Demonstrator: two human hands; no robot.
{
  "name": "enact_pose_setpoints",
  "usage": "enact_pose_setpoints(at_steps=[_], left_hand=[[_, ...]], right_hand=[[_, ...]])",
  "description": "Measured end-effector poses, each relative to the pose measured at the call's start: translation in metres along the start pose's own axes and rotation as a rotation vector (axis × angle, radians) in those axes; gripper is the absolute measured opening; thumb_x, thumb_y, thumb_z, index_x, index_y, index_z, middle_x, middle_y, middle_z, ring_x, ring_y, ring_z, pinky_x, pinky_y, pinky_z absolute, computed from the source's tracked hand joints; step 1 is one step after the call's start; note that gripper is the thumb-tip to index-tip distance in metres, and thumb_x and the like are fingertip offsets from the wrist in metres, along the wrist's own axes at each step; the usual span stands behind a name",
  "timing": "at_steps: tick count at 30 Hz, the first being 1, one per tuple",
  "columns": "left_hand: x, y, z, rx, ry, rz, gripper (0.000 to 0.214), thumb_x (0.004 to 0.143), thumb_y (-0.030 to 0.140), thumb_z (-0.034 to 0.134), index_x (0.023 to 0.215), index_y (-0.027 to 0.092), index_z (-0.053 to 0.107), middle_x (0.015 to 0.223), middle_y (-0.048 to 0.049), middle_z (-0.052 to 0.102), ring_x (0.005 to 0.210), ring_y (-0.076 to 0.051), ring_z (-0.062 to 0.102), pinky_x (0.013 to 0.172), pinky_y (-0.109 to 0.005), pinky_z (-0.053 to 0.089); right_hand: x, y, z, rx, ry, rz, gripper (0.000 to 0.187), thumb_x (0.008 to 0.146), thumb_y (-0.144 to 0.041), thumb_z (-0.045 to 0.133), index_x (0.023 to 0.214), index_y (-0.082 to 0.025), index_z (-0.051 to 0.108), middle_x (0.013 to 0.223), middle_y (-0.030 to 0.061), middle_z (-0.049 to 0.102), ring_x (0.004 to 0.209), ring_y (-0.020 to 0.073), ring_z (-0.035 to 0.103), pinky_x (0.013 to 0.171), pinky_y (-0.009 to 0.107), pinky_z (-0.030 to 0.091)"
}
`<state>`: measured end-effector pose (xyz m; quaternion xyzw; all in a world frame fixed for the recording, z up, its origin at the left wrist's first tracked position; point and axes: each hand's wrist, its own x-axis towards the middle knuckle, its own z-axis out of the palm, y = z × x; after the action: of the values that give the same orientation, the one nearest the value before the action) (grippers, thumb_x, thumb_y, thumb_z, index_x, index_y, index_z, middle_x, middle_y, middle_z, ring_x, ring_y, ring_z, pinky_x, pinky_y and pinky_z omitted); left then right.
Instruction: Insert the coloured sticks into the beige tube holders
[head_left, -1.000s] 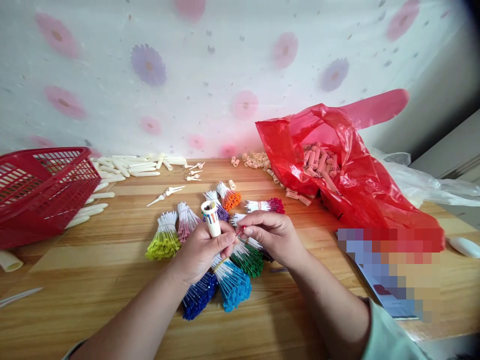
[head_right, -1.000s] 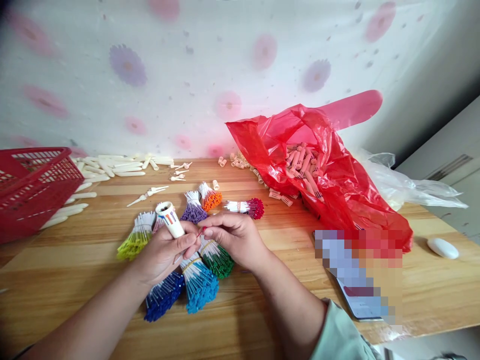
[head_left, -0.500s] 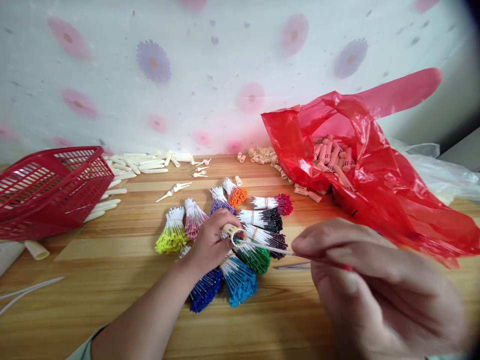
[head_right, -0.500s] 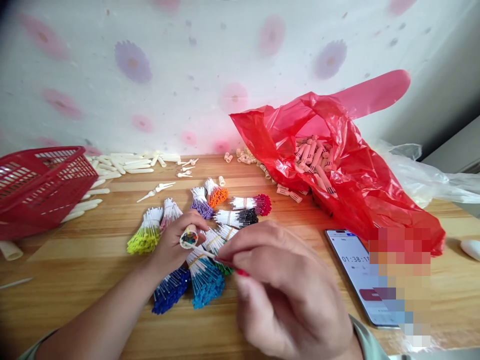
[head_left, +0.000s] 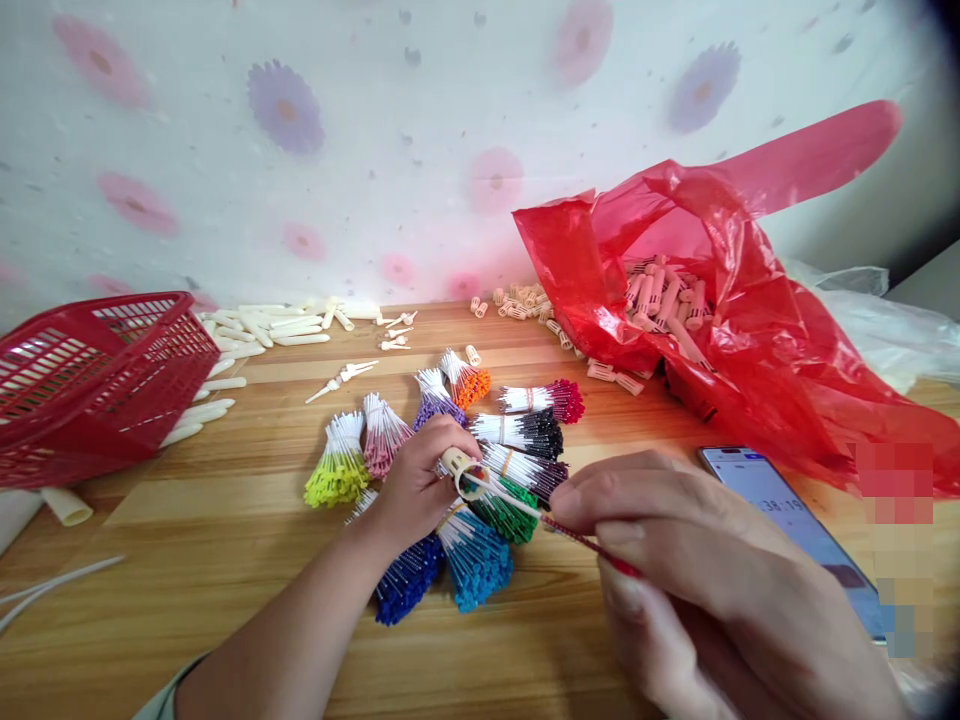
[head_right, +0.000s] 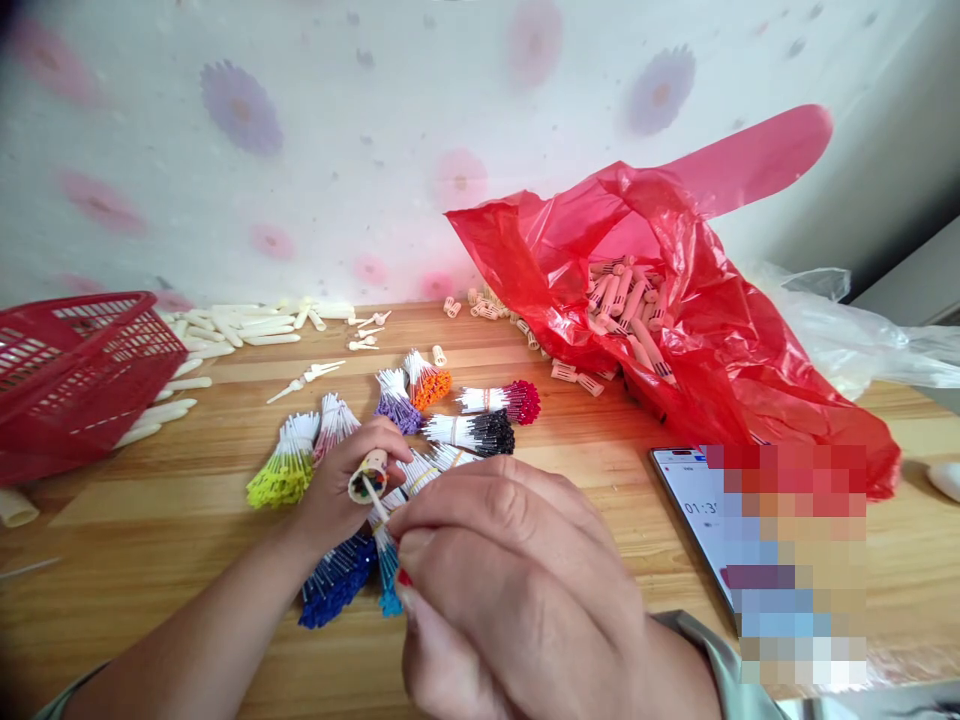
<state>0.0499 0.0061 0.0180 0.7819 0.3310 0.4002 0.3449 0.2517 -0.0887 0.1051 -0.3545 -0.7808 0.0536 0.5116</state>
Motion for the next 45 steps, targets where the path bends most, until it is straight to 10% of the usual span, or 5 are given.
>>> enact_pose_setpoints(at_steps=[22,32,45], left_hand=[[0.0,-0.003,-0.002,0.158,0.02,0.13,0.017,0.088,0.033,0.055,0.08,0.019,0.059,0.076,-0.0013,0.056,0.075,-0.016,0.05,0.07,-0.029,0.038],[0.001,-0.002,-0.003,0.219,0.041,0.1,0.044,0.086,0.059,0.042,0.085,0.018,0.058,0.08,-0.0038,0.055,0.079,-0.019,0.051,0.07,-0.031,0.039],[-0.002,0.005,-0.006,0.272,0.025,0.1,0.051,0.088,0.061,0.032,0.096,0.016,0.055,0.087,-0.0055,0.053,0.085,-0.021,0.051,0.076,-0.032,0.039]], right_hand=[[-0.005,0.009,0.02,0.026,0.021,-0.082,0.034,0.077,-0.004,0.06,0.107,-0.019,0.055,0.086,0.0092,0.07,0.082,0.0179,0.069,0.073,0.029,0.059],[0.001,0.017,0.033,0.101,0.161,-0.098,0.023,0.074,0.0,0.057,0.093,-0.013,0.061,0.08,0.0106,0.065,0.074,0.0179,0.062,0.063,0.032,0.055],[-0.005,0.039,0.049,-0.156,0.036,-0.06,0.02,0.08,-0.005,0.06,0.097,-0.014,0.063,0.088,0.0081,0.059,0.079,0.017,0.052,0.068,0.032,0.046]])
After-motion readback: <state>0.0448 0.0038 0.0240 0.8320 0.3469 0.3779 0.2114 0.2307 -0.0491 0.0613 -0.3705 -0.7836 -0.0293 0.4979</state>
